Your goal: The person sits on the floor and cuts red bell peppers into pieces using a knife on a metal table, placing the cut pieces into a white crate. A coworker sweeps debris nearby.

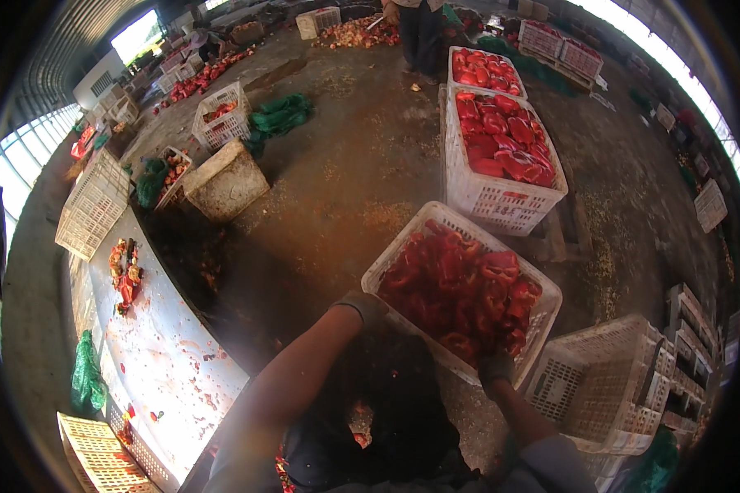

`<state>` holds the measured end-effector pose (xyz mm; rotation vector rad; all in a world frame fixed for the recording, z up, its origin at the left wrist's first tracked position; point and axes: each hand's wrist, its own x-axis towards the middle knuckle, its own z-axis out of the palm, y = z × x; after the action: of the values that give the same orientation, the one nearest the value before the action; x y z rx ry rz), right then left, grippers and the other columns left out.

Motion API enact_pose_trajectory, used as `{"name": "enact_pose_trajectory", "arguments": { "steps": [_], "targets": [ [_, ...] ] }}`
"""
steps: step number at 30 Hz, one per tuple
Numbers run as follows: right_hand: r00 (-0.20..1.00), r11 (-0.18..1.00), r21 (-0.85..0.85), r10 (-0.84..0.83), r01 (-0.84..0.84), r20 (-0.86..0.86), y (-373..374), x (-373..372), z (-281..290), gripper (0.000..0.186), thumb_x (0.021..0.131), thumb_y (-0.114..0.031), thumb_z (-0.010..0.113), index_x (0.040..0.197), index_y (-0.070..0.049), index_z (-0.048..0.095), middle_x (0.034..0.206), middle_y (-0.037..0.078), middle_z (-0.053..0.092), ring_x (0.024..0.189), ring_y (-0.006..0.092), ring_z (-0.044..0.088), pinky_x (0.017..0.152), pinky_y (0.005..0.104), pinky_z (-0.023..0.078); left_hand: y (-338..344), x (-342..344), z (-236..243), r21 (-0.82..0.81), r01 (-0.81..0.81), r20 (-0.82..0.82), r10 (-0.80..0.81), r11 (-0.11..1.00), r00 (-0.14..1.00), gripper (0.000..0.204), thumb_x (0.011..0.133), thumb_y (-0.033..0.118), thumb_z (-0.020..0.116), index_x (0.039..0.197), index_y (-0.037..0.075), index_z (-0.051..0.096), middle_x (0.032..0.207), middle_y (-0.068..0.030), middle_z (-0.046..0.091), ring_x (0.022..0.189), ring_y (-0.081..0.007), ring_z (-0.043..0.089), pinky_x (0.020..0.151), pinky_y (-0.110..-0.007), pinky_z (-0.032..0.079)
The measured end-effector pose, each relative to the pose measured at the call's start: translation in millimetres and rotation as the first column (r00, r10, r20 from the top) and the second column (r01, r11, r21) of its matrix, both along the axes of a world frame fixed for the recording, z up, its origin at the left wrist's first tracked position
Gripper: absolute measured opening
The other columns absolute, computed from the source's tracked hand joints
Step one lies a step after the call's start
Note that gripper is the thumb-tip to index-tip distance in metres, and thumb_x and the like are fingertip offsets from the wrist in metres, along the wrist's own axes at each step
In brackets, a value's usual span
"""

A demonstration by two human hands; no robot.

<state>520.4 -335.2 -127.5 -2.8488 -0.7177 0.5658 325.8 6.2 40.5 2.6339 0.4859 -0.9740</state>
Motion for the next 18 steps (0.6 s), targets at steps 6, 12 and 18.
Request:
{"name": "enact_pose_trajectory", "arguments": {
  "steps": [6, 12, 18],
  "targets": [
    [0.999, 1.000, 0.011, 0.008, -0.008, -0.035, 2.2, -0.8, 6.4, 0.039, 0.099, -0.033, 0.065, 0.118, -0.003, 0.079, 0.119, 0.026, 0.078, 0.115, 0.0434, 0.075, 0.098, 0.0524, 0.061, 1.3, -2.1, -3.3, -0.004, 0.009, 0.017, -0.009, 1.000, 1.000, 0.058, 0.090, 0.047, 0.074, 0.137, 0.015, 0.078, 0.143, -0.0140, 0.075, 0.133, -0.0326, 0.072, 0.111, -0.047, 0.057],
    [0.991, 0.989, 0.088, -0.117, 0.123, -0.072, 3.0, -0.9, 1.0, 0.039, 0.099, -0.033, 0.065, 0.118, -0.002, 0.079, 0.121, 0.028, 0.077, 0.119, 0.0457, 0.073, 0.098, 0.0541, 0.061, 1.3, -1.1, -3.7, -0.015, -0.006, 0.008, 0.006, 1.000, 1.000, 0.057, 0.091, 0.047, 0.071, 0.137, 0.015, 0.078, 0.144, -0.0139, 0.074, 0.133, -0.0324, 0.071, 0.112, -0.047, 0.056],
    [0.988, 0.986, 0.090, -0.132, 0.139, -0.078, 3.0, 0.6, -0.3, 0.041, 0.098, -0.034, 0.067, 0.119, -0.001, 0.078, 0.120, 0.029, 0.077, 0.118, 0.0467, 0.074, 0.096, 0.0546, 0.061, 0.7, 0.1, -5.8, -0.017, -0.020, 0.006, 0.020, 1.000, 1.000, 0.055, 0.092, 0.044, 0.070, 0.139, 0.016, 0.078, 0.146, -0.0136, 0.074, 0.135, -0.0322, 0.071, 0.112, -0.047, 0.056]
  ]
}}
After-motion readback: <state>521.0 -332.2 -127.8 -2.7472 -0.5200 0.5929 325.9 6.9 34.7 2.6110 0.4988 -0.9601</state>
